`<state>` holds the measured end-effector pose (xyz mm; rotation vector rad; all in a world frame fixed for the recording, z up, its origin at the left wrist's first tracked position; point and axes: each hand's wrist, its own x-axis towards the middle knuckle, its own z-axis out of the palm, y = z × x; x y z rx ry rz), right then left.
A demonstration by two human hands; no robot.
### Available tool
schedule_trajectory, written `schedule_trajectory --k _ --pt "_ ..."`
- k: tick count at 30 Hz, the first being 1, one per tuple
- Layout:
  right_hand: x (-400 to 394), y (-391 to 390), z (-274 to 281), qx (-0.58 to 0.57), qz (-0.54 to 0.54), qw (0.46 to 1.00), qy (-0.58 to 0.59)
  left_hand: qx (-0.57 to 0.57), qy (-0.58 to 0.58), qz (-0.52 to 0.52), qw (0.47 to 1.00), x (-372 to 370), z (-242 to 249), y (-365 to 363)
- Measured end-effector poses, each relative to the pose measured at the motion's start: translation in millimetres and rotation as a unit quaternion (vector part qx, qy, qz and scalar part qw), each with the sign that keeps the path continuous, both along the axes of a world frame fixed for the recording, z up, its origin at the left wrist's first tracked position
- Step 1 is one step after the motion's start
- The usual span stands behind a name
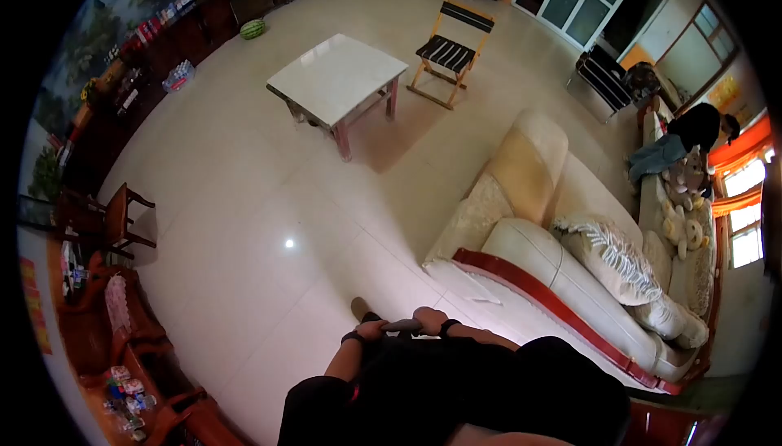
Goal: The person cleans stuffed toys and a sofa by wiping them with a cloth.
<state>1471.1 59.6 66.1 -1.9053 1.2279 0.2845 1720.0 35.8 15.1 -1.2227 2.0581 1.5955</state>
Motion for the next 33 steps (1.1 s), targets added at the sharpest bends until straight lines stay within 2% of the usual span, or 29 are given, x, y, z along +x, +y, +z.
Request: schedule_trajectory --k 1,3,4,5,6,7,8,9,11,12,13,15,16,19,23,25,26,28,31,32,33 --pt "1.5 -18.7 -3.7 0.018 0.033 0.999 0.013 -0.001 0.005 0.003 1.000 3.5 -3.2 -20.1" --pt "-2.0 -32.6 -23.8 -0.011 -0.045 0.999 -0.015 0.061 0.082 0.029 0.994 21.9 -6.5 -52.5" --pt "2.7 -47.1 -15.9 -0.017 -0.029 0.999 0.021 0.042 0.120 0.031 0.991 33.3 -6.4 -70.8" --pt "9.7 -59.5 -9.1 0.005 -0.080 0.994 0.076 0.013 0.101 0.005 0.995 40.7 -17.0 -89.9" --pt "14.8 -76.3 -4.3 0.015 -0.087 0.994 0.071 0.019 0.110 0.026 0.993 51.0 0.4 -106.0" --pt "16.3 -89.2 -2.2 -0.019 -0.120 0.993 -0.001 0.022 0.120 0.047 0.991 58.7 16.4 -122.6" --pt "24.1 -98.8 -1.8 -0.055 -0.158 0.986 0.005 0.048 0.159 0.092 0.982 67.8 17.6 -134.8" --pt "29.3 -111.0 1.3 -0.093 -0.193 0.977 0.016 0.049 0.158 0.089 0.982 79.0 5.5 -148.8" --pt "34.7 -129.8 13.6 -0.076 -0.223 0.971 0.033 0.012 0.139 0.116 0.983 99.8 -26.5 -163.1" --pt "36.9 -132.8 -0.1 -0.113 -0.242 0.963 0.020 0.028 0.098 0.089 0.991 103.4 -8.6 -174.6" --pt "41.3 -140.3 13.9 -0.147 -0.220 0.963 0.059 0.040 0.093 0.087 0.991 105.8 -15.0 -179.9" --pt "42.5 -158.8 19.7 -0.223 -0.197 0.954 0.042 0.008 0.063 0.089 0.994 104.8 -20.4 -186.5" --pt "40.0 -169.6 21.3 -0.222 -0.186 0.956 0.040 0.043 0.052 0.101 0.993 100.4 -4.1 -193.4" --pt "30.6 -218.2 18.9 -0.203 -0.141 0.968 0.046 -0.005 0.024 0.156 0.987 90.9 -3.9 -208.4" --pt "23.8 -292.3 4.1 -0.133 -0.086 0.987 0.011 -0.017 -0.025 0.137 0.990 93.4 20.0 -272.2" --pt "17.8 -328.5 2.7 -0.082 -0.048 0.995 -0.031 0.026 -0.015 0.213 0.977 93.0 38.3 -306.7" --pt "12.8 -350.7 0.8 -0.086 -0.046 0.994 -0.039 0.020 -0.022 0.215 0.976 88.9 47.4 -316.2" --pt "10.3 -402.2 0.6 -0.090 0.007 0.995 -0.051 0.021 0.041 0.289 0.956 83.8 62.4 -338.6" --pt "11.4 -454.4 36.0 -0.096 -0.018 0.994 -0.044 -0.039 0.002 0.243 0.969 79.6 39.1 -367.6" --pt "12.7 -469.2 49.7 -0.055 -0.049 0.996 -0.049 -0.021 0.013 0.231 0.973 77.7 48.8 -384.3" --pt "6.7 -478.1 44.9 -0.052 -0.049 0.997 -0.042 -0.004 0.088 0.241 0.967 82.8 15.9 -395.5"
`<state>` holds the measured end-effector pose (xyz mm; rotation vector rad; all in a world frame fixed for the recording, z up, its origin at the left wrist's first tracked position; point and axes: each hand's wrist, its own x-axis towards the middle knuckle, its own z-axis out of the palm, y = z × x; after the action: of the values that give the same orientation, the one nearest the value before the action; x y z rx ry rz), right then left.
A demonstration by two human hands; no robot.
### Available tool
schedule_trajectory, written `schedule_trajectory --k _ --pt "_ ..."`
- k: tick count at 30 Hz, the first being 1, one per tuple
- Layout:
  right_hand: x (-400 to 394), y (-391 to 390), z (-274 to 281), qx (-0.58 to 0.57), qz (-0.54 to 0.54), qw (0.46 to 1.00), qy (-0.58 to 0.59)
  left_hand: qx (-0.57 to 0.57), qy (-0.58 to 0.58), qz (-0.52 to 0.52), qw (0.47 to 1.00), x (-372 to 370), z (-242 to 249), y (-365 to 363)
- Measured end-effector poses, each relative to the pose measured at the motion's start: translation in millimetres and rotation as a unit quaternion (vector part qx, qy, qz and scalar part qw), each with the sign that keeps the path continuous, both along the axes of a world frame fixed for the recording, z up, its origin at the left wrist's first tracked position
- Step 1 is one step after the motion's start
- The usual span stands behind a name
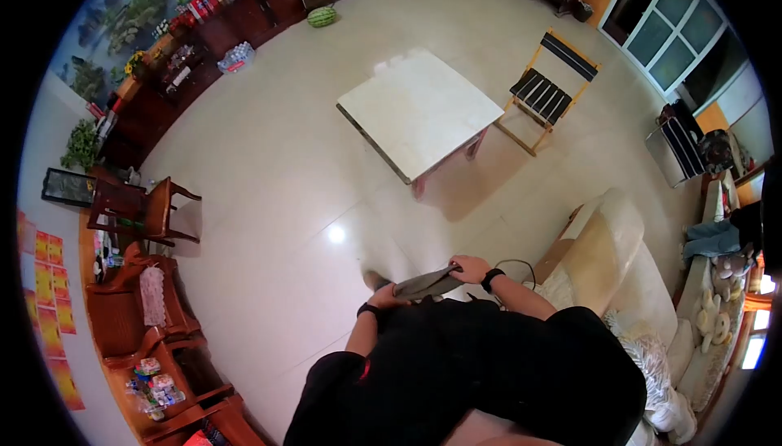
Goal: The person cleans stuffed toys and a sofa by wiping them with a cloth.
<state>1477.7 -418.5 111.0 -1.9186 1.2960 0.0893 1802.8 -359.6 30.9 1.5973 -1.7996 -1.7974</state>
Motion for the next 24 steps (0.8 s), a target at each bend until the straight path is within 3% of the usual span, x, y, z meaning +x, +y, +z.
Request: schedule_trajectory --k 2,4,6,13,15,17,20,22,23,24 --pt "-4.9 -21.2 -21.5 -0.055 0.064 0.993 -0.084 0.050 0.059 0.023 0.997 -2.6 23.6 -25.5" --pt "-12.9 -31.3 -45.4 -0.057 0.079 0.989 -0.111 0.003 0.007 0.011 1.000 9.2 -6.7 -43.9" --pt "-13.3 -38.2 -59.2 0.028 0.043 0.997 -0.050 -0.010 -0.049 -0.023 0.999 21.9 -20.5 -82.8" --pt "35.3 -58.7 -144.4 0.008 -0.214 0.975 0.059 -0.083 -0.110 -0.228 0.964 68.8 -23.0 -244.4" --pt "63.7 -82.9 -153.7 0.055 -0.228 0.971 0.047 -0.070 -0.093 -0.272 0.955 94.8 -25.8 -284.8" --pt "95.2 -111.4 -167.4 0.115 -0.206 0.971 0.038 -0.094 -0.082 -0.263 0.957 126.1 -19.2 -322.0" --pt "153.7 -166.7 -149.0 0.086 -0.172 0.979 0.068 -0.123 -0.031 -0.217 0.968 181.1 -24.3 -359.6" --pt "191.7 -215.0 -107.0 0.023 -0.229 0.972 0.056 -0.060 -0.019 -0.116 0.991 221.5 -32.5 -376.6" --pt "207.1 -233.2 -96.1 -0.085 -0.271 0.959 0.024 0.011 -0.033 -0.099 0.994 240.6 -25.6 -383.5" --pt "214.8 -258.9 -86.8 -0.046 -0.261 0.964 0.028 0.080 -0.050 -0.083 0.992 259.0 -10.2 -395.4"
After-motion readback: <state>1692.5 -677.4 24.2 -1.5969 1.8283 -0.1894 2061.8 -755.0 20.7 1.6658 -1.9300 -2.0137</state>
